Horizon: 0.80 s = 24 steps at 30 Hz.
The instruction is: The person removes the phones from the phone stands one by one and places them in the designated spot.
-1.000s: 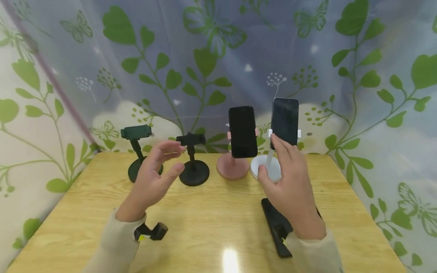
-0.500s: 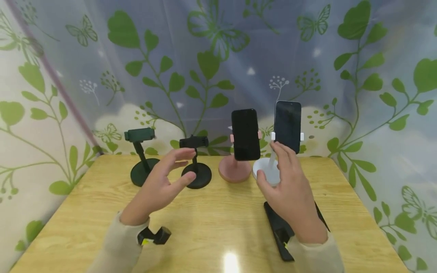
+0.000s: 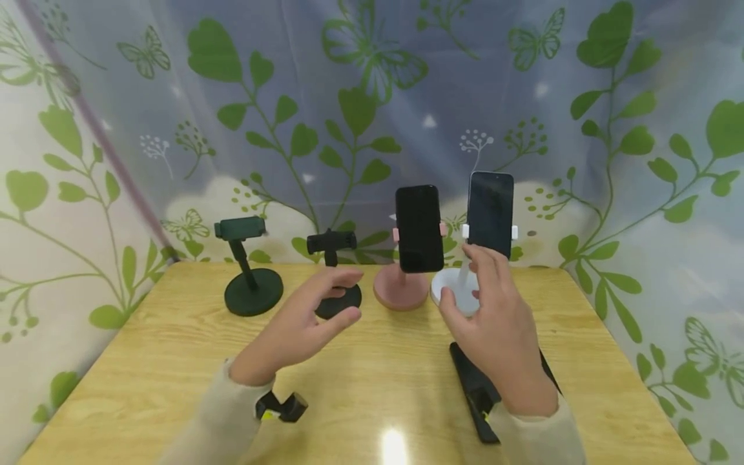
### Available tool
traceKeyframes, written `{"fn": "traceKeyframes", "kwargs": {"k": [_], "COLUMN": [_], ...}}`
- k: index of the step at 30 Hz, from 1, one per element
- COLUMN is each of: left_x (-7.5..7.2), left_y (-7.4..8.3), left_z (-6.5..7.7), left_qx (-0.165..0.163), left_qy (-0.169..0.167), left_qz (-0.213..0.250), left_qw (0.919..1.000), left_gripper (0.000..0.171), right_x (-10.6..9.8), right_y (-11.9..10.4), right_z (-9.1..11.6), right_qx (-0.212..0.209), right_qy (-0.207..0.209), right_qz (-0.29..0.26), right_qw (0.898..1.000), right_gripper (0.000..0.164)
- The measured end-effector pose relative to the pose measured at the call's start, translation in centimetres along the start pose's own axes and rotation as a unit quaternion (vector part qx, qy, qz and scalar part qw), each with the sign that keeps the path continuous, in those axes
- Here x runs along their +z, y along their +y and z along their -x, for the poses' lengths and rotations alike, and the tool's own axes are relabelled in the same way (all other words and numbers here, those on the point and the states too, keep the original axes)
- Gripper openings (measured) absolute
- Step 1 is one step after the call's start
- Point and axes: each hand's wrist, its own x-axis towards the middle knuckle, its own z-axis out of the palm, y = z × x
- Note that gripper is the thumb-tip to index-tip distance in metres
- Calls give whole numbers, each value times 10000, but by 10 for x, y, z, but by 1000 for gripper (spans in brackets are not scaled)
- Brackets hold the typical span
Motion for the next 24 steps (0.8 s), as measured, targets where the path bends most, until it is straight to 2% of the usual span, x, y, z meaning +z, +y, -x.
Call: {"fn": "traceKeyframes", "kwargs": {"k": [5,10,15,24], "left_x": [8,19,28,36], "left_y": [0,-4,-10,-17], "left_z": [-2,-8,-17,-35], "left_qx": [-150,-230,-346,-578], "left_qy": [-51,-246,-410,-424], "left_qz": [41,1,-47,41], "left_qw": [9999,9994,9986,9974], "left_gripper": [54,56,57,58], "right_x": [-5,-8,-10,-17], "right_y": [-1,-2,-1,0], "right_z": [0,3,5,3], "right_qx": [71,249,362,498], "right_qy": [106,-82,-96,-269], "right_qz": [180,290,282,454], "right_qw": [9998,9992,9989,9974], "right_gripper": [57,55,54,52]}}
